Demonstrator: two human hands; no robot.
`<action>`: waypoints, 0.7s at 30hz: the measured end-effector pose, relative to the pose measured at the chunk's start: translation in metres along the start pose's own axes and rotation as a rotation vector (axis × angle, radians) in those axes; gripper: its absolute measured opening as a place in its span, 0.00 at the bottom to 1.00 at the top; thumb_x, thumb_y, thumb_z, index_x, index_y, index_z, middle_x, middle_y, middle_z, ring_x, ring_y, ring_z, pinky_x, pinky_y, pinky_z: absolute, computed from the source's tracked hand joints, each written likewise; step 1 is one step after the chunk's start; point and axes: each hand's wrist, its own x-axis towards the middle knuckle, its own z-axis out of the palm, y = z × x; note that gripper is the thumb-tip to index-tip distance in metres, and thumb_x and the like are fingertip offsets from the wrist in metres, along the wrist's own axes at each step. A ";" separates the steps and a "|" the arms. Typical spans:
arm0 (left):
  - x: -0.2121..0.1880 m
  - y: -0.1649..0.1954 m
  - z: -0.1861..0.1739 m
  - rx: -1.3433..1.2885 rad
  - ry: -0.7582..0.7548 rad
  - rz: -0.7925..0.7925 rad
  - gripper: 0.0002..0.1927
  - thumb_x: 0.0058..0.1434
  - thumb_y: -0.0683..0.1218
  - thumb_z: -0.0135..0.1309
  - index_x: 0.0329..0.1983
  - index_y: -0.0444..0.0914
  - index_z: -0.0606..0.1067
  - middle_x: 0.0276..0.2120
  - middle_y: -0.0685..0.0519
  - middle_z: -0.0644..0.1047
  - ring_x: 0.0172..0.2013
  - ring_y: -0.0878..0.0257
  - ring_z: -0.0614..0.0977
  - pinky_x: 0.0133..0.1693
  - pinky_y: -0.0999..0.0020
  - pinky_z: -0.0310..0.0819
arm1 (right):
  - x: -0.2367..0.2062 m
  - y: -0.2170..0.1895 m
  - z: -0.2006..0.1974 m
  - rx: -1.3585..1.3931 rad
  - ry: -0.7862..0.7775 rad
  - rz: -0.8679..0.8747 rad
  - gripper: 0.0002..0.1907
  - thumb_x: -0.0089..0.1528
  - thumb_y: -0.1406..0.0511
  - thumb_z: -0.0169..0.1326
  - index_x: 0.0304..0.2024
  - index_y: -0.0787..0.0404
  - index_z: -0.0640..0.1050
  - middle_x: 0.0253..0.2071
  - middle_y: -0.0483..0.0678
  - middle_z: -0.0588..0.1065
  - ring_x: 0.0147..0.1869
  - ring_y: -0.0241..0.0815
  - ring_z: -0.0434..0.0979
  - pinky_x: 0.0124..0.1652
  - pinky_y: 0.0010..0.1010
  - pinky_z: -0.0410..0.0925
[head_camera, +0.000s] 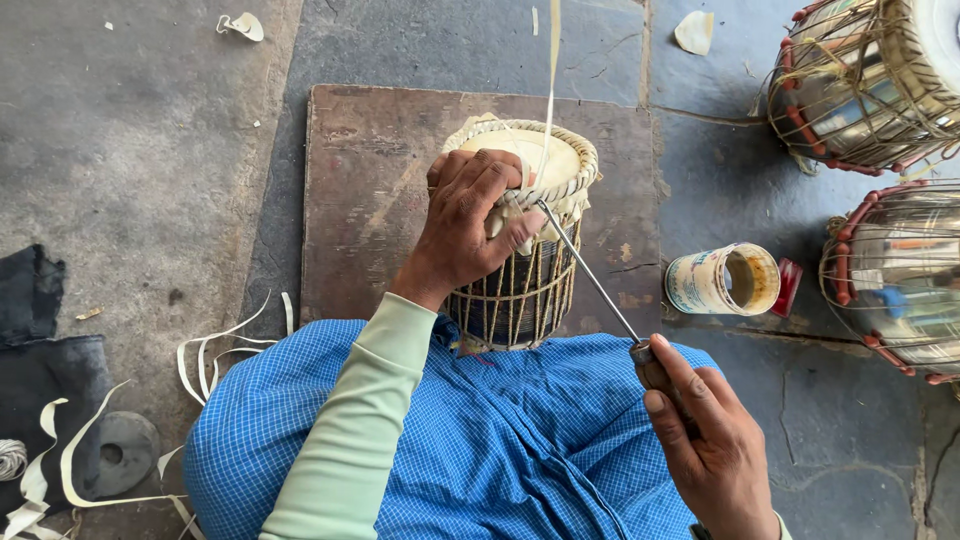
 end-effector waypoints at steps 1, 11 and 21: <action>0.000 0.000 0.001 0.017 -0.003 -0.006 0.20 0.65 0.61 0.58 0.43 0.42 0.73 0.48 0.56 0.77 0.51 0.56 0.73 0.60 0.56 0.57 | 0.000 -0.002 -0.001 -0.040 0.004 -0.012 0.28 0.63 0.59 0.55 0.67 0.51 0.73 0.33 0.45 0.74 0.30 0.36 0.74 0.32 0.29 0.69; -0.002 0.003 0.020 0.097 0.096 -0.019 0.32 0.61 0.74 0.55 0.40 0.42 0.70 0.42 0.55 0.75 0.48 0.56 0.73 0.57 0.54 0.57 | -0.006 -0.026 -0.018 -0.347 -0.014 0.035 0.27 0.61 0.56 0.54 0.65 0.44 0.73 0.36 0.46 0.77 0.31 0.38 0.81 0.29 0.36 0.74; 0.014 -0.016 0.035 0.087 0.175 -0.055 0.34 0.49 0.76 0.61 0.33 0.43 0.72 0.34 0.56 0.74 0.42 0.56 0.74 0.54 0.54 0.59 | 0.020 -0.008 -0.003 -0.096 0.082 -0.060 0.26 0.61 0.61 0.59 0.63 0.50 0.76 0.30 0.46 0.73 0.26 0.35 0.72 0.29 0.29 0.68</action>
